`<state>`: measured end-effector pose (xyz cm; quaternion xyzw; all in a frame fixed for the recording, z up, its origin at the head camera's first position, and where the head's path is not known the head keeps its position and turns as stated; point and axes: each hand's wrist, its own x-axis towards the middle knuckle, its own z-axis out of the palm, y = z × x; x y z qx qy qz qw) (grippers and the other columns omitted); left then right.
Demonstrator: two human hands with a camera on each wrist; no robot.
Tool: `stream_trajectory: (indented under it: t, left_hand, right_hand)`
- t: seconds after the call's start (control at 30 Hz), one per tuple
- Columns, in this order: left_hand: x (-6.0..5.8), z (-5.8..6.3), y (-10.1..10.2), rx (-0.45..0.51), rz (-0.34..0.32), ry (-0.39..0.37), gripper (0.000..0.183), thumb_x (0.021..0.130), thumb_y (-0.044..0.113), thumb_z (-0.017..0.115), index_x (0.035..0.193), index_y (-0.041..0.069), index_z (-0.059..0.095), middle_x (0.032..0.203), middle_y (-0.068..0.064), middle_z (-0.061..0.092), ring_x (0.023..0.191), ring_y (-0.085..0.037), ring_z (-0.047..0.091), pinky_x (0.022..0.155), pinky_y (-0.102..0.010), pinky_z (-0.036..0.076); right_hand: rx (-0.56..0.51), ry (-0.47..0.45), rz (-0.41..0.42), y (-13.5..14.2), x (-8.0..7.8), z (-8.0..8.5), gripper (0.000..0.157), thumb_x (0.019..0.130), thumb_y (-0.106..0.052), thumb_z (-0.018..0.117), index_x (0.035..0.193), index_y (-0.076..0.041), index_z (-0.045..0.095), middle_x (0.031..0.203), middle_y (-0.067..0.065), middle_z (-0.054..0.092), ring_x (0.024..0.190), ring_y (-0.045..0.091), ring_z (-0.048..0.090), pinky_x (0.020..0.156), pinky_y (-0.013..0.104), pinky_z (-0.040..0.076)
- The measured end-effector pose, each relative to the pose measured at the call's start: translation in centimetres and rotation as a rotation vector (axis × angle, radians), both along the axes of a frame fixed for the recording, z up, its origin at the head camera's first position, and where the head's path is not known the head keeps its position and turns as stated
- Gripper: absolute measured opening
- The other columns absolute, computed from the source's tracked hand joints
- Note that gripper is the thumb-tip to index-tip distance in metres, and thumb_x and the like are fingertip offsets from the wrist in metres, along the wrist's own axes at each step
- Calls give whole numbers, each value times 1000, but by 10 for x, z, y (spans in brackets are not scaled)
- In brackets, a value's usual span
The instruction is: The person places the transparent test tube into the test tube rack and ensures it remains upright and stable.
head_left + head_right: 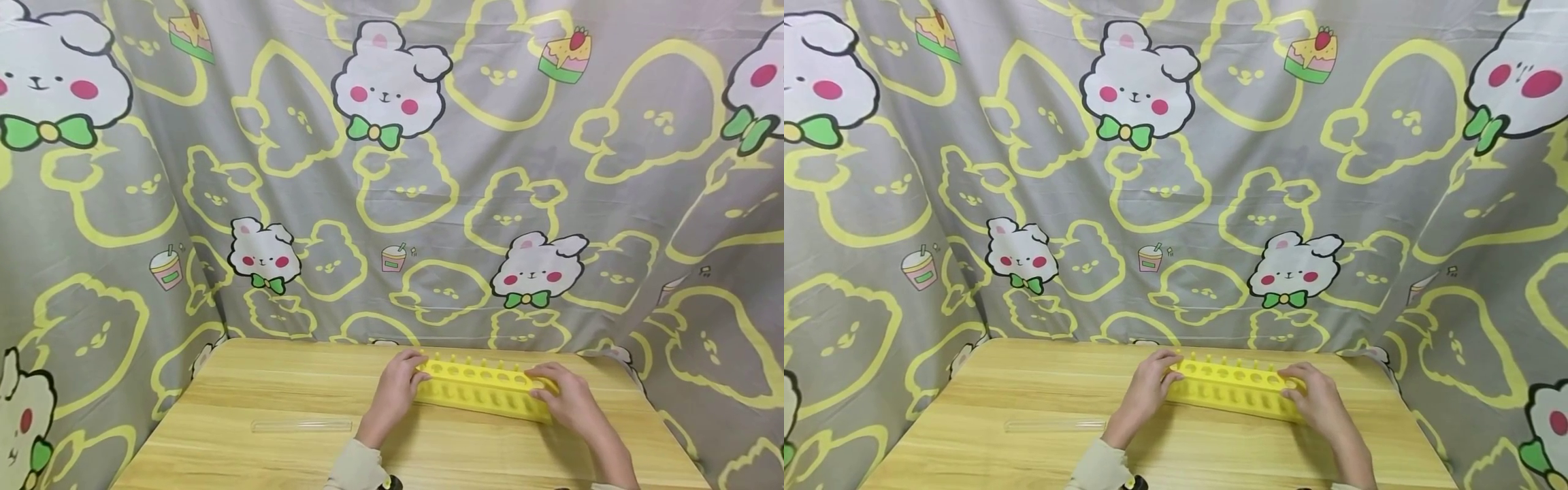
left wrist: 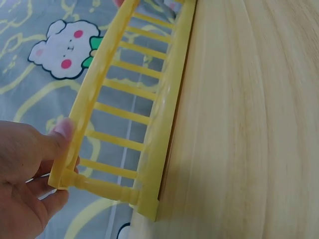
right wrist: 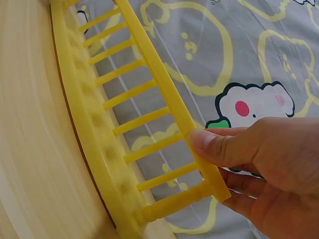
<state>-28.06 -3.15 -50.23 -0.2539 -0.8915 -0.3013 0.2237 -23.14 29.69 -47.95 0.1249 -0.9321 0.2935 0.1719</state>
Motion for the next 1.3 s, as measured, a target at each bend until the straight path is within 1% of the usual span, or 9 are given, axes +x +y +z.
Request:
stream_trajectory:
  t: [0.1,0.2,0.33,0.47,0.6,0.77,0.87,1.07,1.3]
  left_hand:
    - [2,-1,-3,21,8,-31,33,91,15,77,120,0,73,118,-8,68,109,-24,67,89,-29,58]
    - [3,-2,-7,40,1,-54,34,92,15,76,122,0,72,118,-8,68,105,-23,68,86,-26,58]
    - [3,-2,-14,75,-15,-49,33,92,12,76,122,-2,72,117,-9,67,99,-24,69,82,-25,59]
    - [2,-2,-22,68,-5,-35,33,92,11,76,122,-1,72,118,-8,67,105,-25,68,86,-29,59]
    - [2,-5,-28,65,3,-30,34,92,11,76,123,-1,72,119,-8,67,110,-23,66,90,-31,58]
    - [5,-6,-34,88,16,-6,33,89,8,78,120,-3,73,117,-9,68,106,-24,67,87,-33,59]
    - [6,-6,-37,93,18,-1,32,88,7,78,118,-4,73,116,-11,68,106,-26,67,88,-35,59]
    - [5,-3,-42,90,24,-32,33,90,7,77,120,-4,72,118,-11,67,108,-26,67,90,-36,59]
    - [9,1,-52,93,47,-79,34,92,9,76,123,-4,71,122,-11,66,111,-28,66,91,-37,59]
  right_hand:
    - [-12,-6,-1,-4,-1,-2,35,79,0,84,113,-1,75,119,21,68,112,51,61,97,71,44]
    - [-29,-4,-3,-8,-1,-4,35,80,0,83,115,-1,75,120,22,67,113,52,61,97,71,44]
    - [-88,36,14,-13,-3,-7,36,80,4,82,114,0,75,120,22,68,113,50,61,98,69,45]
    - [-127,70,35,-19,-5,-9,37,79,7,82,115,1,75,120,22,68,113,50,62,98,68,46]
    - [-129,80,28,-26,-6,-12,36,80,7,81,115,1,75,120,21,68,113,48,63,97,67,47]
    - [-118,114,34,-33,-7,-15,36,80,6,82,115,0,75,119,18,69,111,45,65,95,65,50]
    - [-112,140,36,-37,-8,-17,37,79,6,82,115,0,75,118,16,69,110,43,66,93,62,52]
    - [-123,177,38,-44,-11,-19,39,78,8,82,115,1,74,117,15,69,108,40,67,92,59,53]
    - [-145,169,42,-56,-13,-24,39,80,8,81,117,2,73,120,17,68,109,39,66,93,57,53]
